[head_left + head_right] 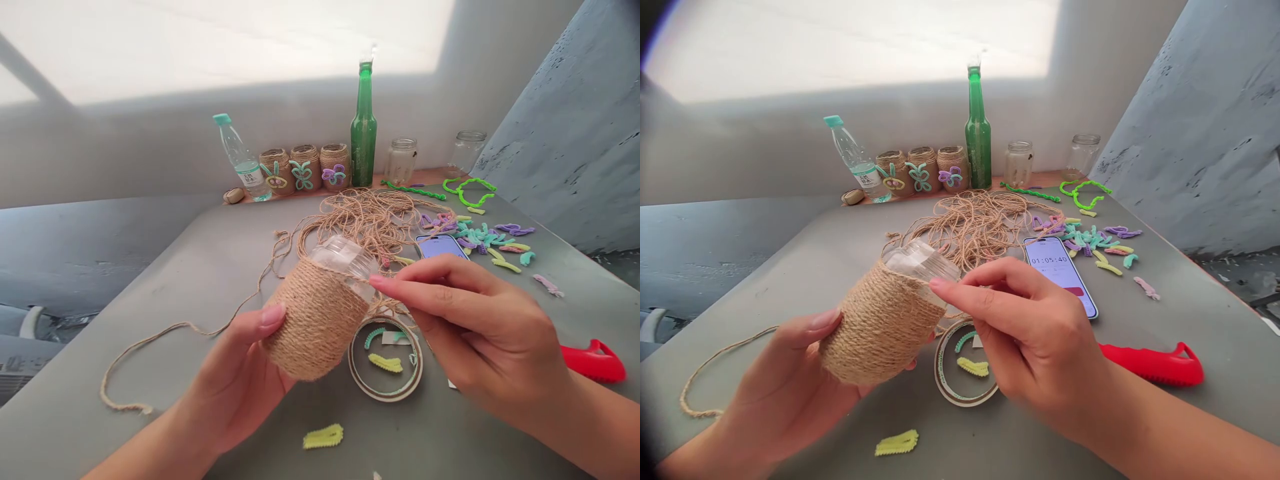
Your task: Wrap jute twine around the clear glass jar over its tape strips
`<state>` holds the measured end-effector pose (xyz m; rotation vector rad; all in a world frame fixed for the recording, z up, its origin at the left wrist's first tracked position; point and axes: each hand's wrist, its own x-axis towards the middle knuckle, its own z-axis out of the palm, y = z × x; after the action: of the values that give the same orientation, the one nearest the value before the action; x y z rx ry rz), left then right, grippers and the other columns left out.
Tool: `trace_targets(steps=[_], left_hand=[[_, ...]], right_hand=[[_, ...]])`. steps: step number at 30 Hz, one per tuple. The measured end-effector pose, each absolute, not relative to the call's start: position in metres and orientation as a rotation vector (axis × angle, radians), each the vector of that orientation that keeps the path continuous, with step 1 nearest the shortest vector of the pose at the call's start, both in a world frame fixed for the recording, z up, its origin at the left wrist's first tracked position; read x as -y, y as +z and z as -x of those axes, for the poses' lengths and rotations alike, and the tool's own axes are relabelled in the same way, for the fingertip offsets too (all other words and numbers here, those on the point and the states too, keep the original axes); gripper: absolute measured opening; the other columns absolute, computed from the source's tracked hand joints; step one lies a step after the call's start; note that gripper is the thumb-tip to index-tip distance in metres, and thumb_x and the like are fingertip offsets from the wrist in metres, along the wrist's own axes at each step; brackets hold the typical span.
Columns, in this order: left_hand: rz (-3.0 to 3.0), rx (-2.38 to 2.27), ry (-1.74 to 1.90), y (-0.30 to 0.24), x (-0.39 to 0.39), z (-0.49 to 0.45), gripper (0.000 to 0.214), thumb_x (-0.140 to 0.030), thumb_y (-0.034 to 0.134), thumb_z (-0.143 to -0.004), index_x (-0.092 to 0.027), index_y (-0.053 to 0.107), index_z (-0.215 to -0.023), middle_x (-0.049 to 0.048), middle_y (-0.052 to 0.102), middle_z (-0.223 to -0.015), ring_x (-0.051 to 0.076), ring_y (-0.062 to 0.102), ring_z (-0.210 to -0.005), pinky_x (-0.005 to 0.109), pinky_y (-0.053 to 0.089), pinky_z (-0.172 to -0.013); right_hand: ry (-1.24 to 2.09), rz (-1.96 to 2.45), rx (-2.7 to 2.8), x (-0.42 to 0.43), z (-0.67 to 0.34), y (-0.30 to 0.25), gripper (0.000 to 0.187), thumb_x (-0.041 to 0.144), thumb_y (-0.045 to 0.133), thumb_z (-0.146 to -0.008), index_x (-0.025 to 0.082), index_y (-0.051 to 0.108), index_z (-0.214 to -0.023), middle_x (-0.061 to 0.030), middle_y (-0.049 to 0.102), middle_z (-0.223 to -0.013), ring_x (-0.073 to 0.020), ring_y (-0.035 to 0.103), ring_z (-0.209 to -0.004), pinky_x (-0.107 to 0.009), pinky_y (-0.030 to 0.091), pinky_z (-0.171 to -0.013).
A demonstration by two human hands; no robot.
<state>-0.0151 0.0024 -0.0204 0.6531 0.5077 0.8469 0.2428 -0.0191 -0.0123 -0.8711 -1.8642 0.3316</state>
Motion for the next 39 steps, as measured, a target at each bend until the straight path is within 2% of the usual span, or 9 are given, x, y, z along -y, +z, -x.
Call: trace_targets(steps=[3, 5, 11, 18, 23, 26, 31, 35, 39], left_hand=[[-0.647, -0.498, 0.850, -0.021, -0.003, 0.015, 0.053, -0.035, 0.049, -0.102, -0.027, 0.049, -0.154, 0.0060, 0.083, -0.123, 0.025, 0.077, -0.105, 0.038, 0.064, -0.089], [-0.669, -0.504, 0.861, -0.021, -0.003, 0.014, 0.050, -0.035, 0.052, -0.101, -0.029, 0.054, -0.151, 0.0044, 0.083, -0.122, 0.024, 0.077, -0.105, 0.037, 0.063, -0.091], [-0.851, -0.647, 0.872, -0.019, -0.003, 0.009, 0.046, -0.038, 0.064, -0.096, -0.028, 0.065, -0.141, 0.0057, 0.075, -0.136, 0.035, 0.063, -0.130, 0.040, 0.056, -0.099], [-0.931, -0.857, 0.850, -0.013, -0.002, 0.006, 0.054, -0.043, 0.075, -0.087, -0.023, 0.065, -0.137, 0.0116, 0.073, -0.139, 0.040, 0.061, -0.131, 0.042, 0.054, -0.094], [-0.941, -0.957, 0.826, -0.018, -0.001, 0.009, 0.058, -0.040, 0.081, -0.083, -0.024, 0.063, -0.135, 0.0117, 0.077, -0.129, 0.035, 0.066, -0.119, 0.036, 0.051, -0.081], [-0.944, -0.948, 0.838, -0.018, -0.001, 0.009, 0.058, -0.042, 0.081, -0.083, -0.023, 0.063, -0.135, 0.0127, 0.076, -0.131, 0.036, 0.065, -0.121, 0.038, 0.052, -0.083], [-0.930, -0.852, 0.881, -0.015, -0.002, 0.007, 0.054, -0.043, 0.074, -0.087, -0.026, 0.064, -0.137, 0.0107, 0.074, -0.135, 0.038, 0.062, -0.127, 0.043, 0.053, -0.093], [-0.892, -0.735, 0.891, -0.015, -0.002, 0.008, 0.049, -0.046, 0.068, -0.089, -0.027, 0.068, -0.134, 0.0069, 0.076, -0.131, 0.038, 0.064, -0.124, 0.040, 0.055, -0.090], [-0.884, -0.739, 0.863, -0.015, -0.001, 0.007, 0.047, -0.049, 0.070, -0.087, -0.029, 0.071, -0.130, 0.0060, 0.077, -0.128, 0.038, 0.064, -0.122, 0.040, 0.056, -0.089]], right_hand=[[0.322, 0.810, 1.924, 0.019, -0.242, -0.010, 0.043, -0.006, 0.057, -0.093, 0.011, 0.075, -0.128, -0.0097, 0.068, -0.111, -0.0122, 0.070, -0.094, -0.023, 0.060, -0.082], [0.311, 0.782, 1.945, 0.020, -0.242, -0.008, 0.041, -0.008, 0.056, -0.092, 0.007, 0.075, -0.126, -0.0109, 0.069, -0.109, -0.0123, 0.070, -0.092, -0.022, 0.060, -0.081], [0.275, 0.724, 1.920, 0.024, -0.241, 0.001, 0.040, -0.012, 0.055, -0.087, 0.003, 0.077, -0.117, -0.0107, 0.070, -0.106, -0.0110, 0.069, -0.093, -0.019, 0.060, -0.080], [0.209, 0.747, 1.890, 0.025, -0.241, 0.005, 0.045, -0.012, 0.056, -0.084, 0.009, 0.077, -0.117, -0.0073, 0.071, -0.105, -0.0119, 0.071, -0.092, -0.021, 0.061, -0.083], [0.181, 0.791, 1.835, 0.029, -0.241, 0.006, 0.047, -0.010, 0.057, -0.084, 0.017, 0.076, -0.119, -0.0050, 0.072, -0.105, -0.0134, 0.071, -0.087, -0.024, 0.062, -0.078], [0.178, 0.810, 1.811, 0.029, -0.240, 0.007, 0.045, -0.008, 0.057, -0.084, 0.017, 0.077, -0.115, -0.0058, 0.072, -0.103, -0.0150, 0.070, -0.088, -0.026, 0.061, -0.074], [0.247, 0.780, 1.854, 0.024, -0.238, 0.005, 0.037, -0.009, 0.057, -0.085, 0.010, 0.078, -0.109, -0.0081, 0.070, -0.099, -0.0119, 0.069, -0.085, -0.022, 0.059, -0.071], [0.327, 0.781, 1.877, 0.020, -0.239, 0.000, 0.033, -0.007, 0.056, -0.089, 0.007, 0.077, -0.111, -0.0094, 0.069, -0.101, -0.0106, 0.068, -0.086, -0.019, 0.058, -0.071], [0.419, 0.808, 1.901, 0.019, -0.238, -0.005, 0.033, -0.005, 0.057, -0.089, 0.009, 0.075, -0.112, -0.0076, 0.068, -0.102, -0.0102, 0.067, -0.087, -0.019, 0.059, -0.077]])
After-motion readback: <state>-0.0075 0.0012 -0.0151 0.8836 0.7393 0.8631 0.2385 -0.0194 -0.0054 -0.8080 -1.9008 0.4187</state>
